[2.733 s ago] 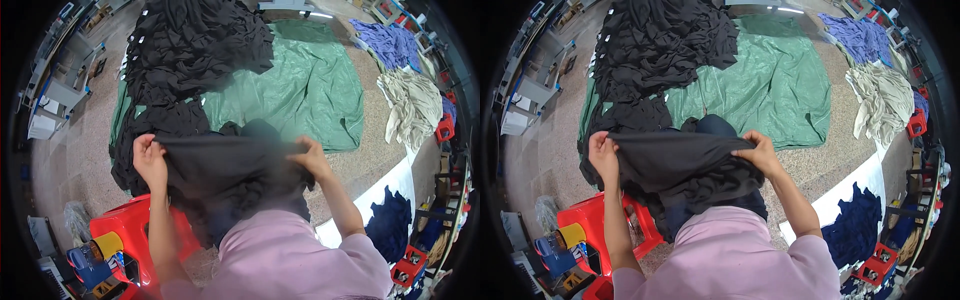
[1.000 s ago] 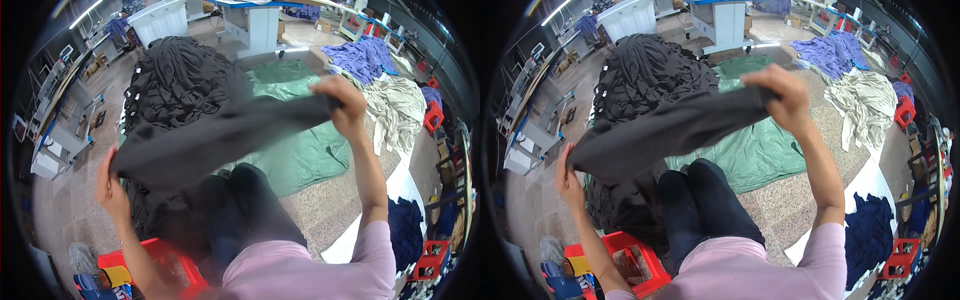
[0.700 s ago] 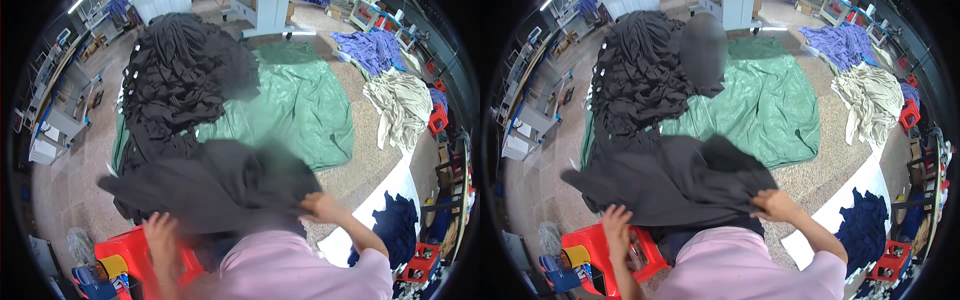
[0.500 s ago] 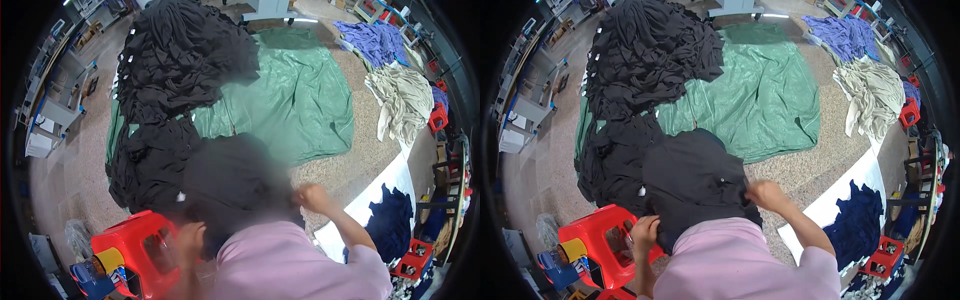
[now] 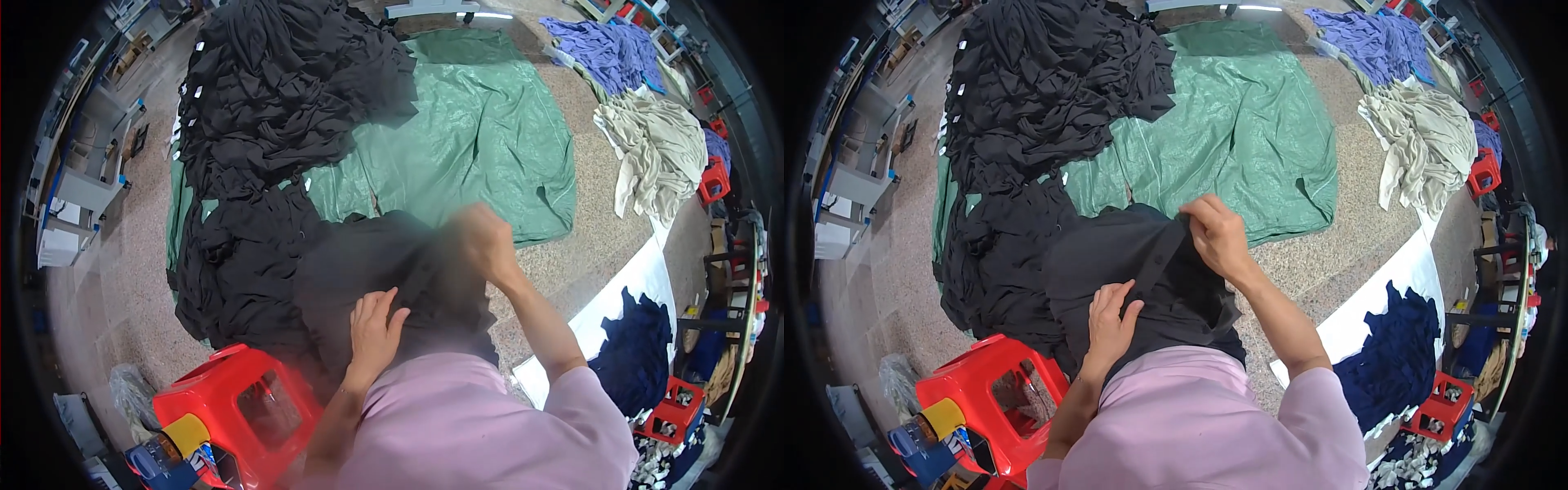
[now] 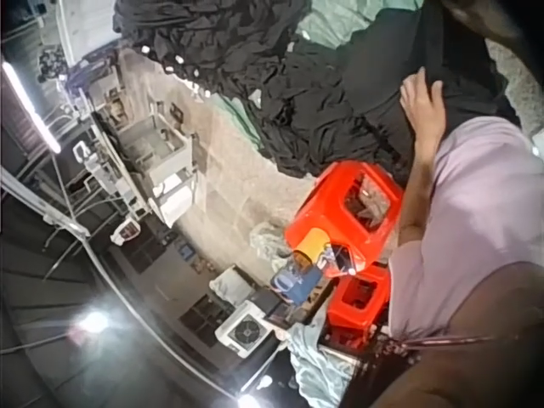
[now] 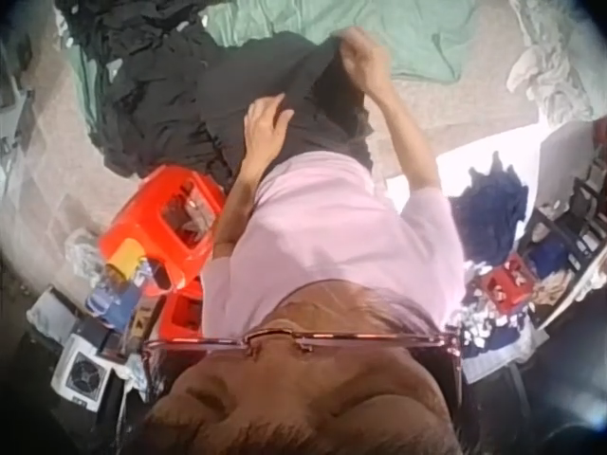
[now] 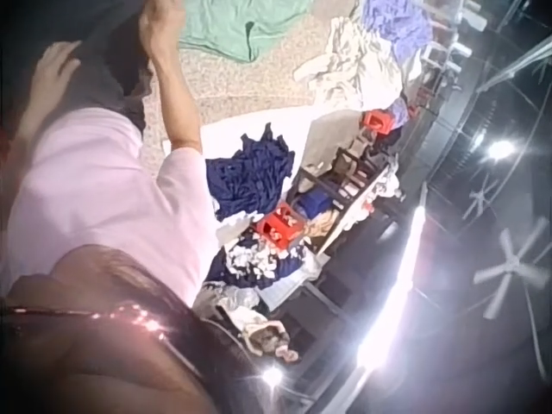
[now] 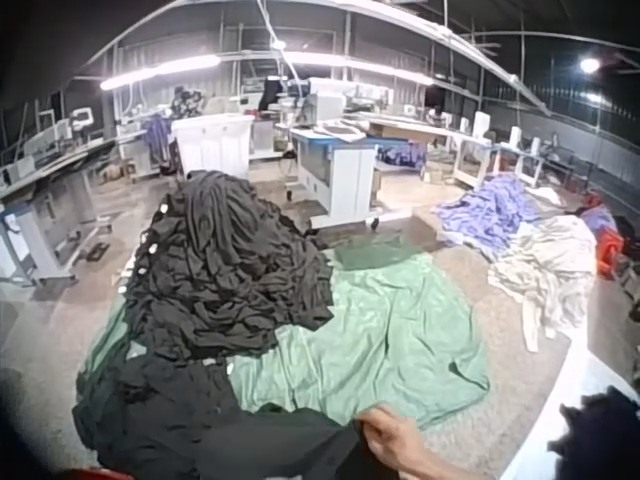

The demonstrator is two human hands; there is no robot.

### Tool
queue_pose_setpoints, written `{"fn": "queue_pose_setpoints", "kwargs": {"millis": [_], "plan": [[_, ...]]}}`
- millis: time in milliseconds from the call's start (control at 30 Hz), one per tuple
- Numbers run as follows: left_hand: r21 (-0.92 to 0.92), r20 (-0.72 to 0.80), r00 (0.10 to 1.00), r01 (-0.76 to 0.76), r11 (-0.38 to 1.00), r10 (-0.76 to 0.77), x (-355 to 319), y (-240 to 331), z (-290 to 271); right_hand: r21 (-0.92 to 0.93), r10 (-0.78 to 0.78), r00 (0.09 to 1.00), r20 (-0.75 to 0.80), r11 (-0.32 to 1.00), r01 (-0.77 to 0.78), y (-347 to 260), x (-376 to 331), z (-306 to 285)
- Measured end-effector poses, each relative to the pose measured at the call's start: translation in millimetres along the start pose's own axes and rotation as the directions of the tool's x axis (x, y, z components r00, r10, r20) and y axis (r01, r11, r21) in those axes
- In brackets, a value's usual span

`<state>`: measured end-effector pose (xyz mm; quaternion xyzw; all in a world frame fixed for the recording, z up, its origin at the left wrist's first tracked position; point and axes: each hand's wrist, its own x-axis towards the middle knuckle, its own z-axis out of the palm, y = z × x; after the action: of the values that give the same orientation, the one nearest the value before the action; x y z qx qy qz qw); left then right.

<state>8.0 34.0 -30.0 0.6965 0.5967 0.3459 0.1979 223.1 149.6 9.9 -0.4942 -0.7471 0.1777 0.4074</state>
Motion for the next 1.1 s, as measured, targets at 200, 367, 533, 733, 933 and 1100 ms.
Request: {"fn": "queue_pose_setpoints", "kwargs": {"millis": [200, 367, 533, 733, 933, 1100], "plan": [[-0.304, 0.188, 0.948, 0.305, 0.903, -0.257, 17, -27, 11, -0.017, 0.100, 0.995, -0.021, 0.995, -0.100, 29, 7, 53], [-0.369, 0.206, 0.931, 0.358, 0.857, -0.300, 12, -50, 4, -0.017, 0.183, 0.979, -0.085, 0.983, -0.185, -5, -12, 62], [-0.501, 0.225, 0.837, 0.539, 0.677, -0.499, 22, -29, 3, -0.050, -0.089, 0.891, 0.444, 0.991, 0.124, -45, -69, 53], [-0.438, 0.146, 0.901, 0.430, 0.790, -0.409, 9, -28, 3, 0.249, 0.101, 0.855, 0.509, 0.934, -0.258, -61, -92, 71], [-0.469, 0.230, 0.899, 0.438, 0.767, -0.373, 5, -40, 11, 0.240, -0.031, 0.797, 0.604, 0.960, -0.145, -50, -90, 72], [-0.590, 0.484, 0.785, 0.619, 0.518, -0.387, 11, -55, -4, 0.276, 0.047, 0.866, 0.497, 0.938, -0.209, -45, -87, 76]]}}
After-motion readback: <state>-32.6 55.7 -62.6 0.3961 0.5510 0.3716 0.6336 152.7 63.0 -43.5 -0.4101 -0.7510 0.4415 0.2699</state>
